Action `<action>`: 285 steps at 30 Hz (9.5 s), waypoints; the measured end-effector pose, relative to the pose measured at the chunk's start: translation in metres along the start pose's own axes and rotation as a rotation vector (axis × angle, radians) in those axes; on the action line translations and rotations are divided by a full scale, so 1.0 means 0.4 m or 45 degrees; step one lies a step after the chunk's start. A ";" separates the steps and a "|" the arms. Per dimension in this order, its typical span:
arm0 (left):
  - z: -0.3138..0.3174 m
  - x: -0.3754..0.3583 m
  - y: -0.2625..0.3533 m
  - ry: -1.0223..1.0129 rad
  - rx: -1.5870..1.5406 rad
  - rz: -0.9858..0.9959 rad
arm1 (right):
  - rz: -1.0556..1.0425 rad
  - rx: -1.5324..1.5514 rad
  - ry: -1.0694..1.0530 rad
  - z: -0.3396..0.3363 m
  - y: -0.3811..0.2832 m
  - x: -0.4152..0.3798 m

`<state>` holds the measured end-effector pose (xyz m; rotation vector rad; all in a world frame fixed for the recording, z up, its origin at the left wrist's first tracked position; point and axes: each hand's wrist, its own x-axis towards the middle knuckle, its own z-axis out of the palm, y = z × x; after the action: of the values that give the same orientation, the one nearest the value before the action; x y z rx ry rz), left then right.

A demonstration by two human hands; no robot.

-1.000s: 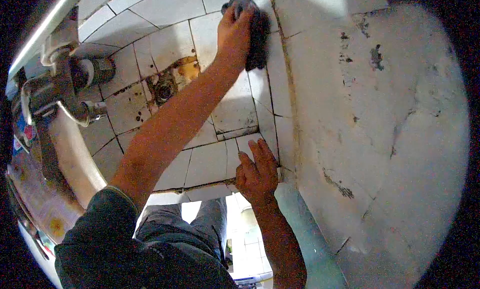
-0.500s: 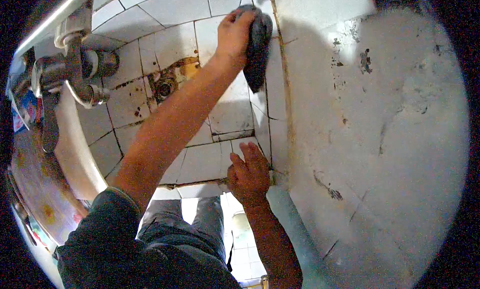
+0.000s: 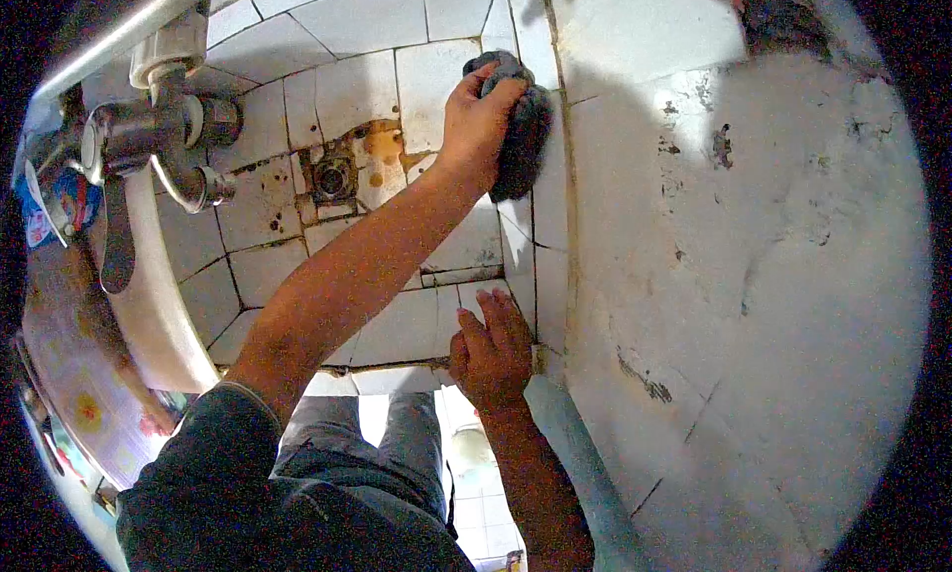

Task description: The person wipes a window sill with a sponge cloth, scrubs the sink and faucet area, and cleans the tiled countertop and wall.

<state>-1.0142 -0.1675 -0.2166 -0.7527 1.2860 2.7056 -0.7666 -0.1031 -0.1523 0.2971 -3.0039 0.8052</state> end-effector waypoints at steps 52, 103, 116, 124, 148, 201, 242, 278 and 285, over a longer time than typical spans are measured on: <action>-0.064 0.141 -0.030 -0.109 0.595 0.392 | 0.034 0.030 0.020 0.006 0.005 -0.006; -0.122 -0.169 -0.092 -0.079 0.476 -0.362 | 0.034 0.014 0.139 -0.005 -0.025 0.011; -0.245 -0.296 0.044 -0.362 -0.160 -1.070 | 0.081 -0.008 0.213 -0.001 -0.026 0.008; -0.206 -0.402 -0.003 -0.435 -0.138 -1.386 | 0.209 -0.129 -0.098 -0.016 -0.014 0.000; -0.270 -0.414 0.098 -0.392 0.234 -0.724 | 0.573 0.039 -0.071 -0.022 -0.013 -0.012; -0.638 -0.660 0.374 -0.320 1.365 0.138 | -0.736 -1.014 -0.270 -0.072 -0.239 0.421; -0.664 -0.672 0.373 0.019 1.043 0.179 | -1.065 -1.176 -1.765 0.057 -0.007 0.539; -0.675 -0.671 0.367 0.017 1.003 0.228 | -1.082 -1.599 -1.152 0.039 -0.002 0.577; -0.679 -0.672 0.361 0.049 1.093 0.264 | -0.927 -1.153 -1.901 0.018 -0.044 0.451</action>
<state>-0.7037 -0.4211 -0.1380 -0.5675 2.3585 1.9022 -0.9399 -0.1539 -0.1381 2.4812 -3.0616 -1.3715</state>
